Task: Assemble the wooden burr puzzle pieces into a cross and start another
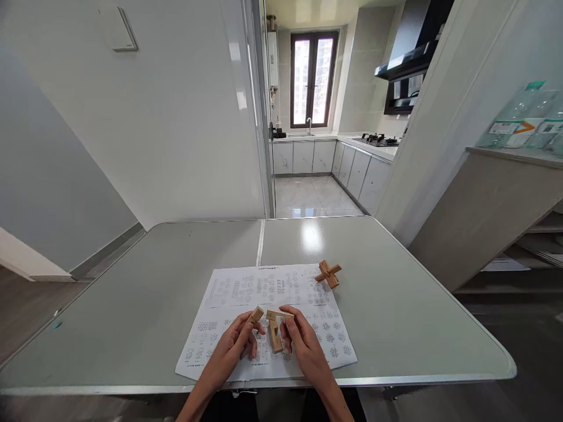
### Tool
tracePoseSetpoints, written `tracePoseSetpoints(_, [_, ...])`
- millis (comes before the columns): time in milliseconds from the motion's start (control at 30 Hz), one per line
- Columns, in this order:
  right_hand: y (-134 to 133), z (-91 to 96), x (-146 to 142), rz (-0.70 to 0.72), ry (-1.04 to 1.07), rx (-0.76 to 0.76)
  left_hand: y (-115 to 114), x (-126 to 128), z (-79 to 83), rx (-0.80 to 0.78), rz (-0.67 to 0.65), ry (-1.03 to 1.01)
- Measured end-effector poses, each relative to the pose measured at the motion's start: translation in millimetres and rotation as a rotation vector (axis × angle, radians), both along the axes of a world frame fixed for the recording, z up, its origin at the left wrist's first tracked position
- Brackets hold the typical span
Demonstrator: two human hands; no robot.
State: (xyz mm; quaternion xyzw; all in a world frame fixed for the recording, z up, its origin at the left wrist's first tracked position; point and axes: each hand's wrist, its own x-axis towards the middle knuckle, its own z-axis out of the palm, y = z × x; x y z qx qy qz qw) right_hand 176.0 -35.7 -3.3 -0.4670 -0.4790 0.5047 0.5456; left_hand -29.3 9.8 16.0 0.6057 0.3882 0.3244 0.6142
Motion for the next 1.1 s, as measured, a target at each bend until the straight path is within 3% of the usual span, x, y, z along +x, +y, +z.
tracePoseSetpoints(433, [-0.5, 0.1, -6.1, 0.058, -0.071, 0.053, -3.0, -3.1, -1.7, 0.046, -0.020, 0.079])
tracePoseSetpoints(667, [-1.9, 6.2, -5.8, 0.041, -0.239, 0.120, -6.5, 0.9, 12.4, 0.112, -0.122, 0.107])
tracePoseSetpoints(1100, [-3.6, -3.9, -8.1, -0.037, -0.376, 0.210, -9.3, 5.6, 16.9, 0.165, -0.058, 0.222])
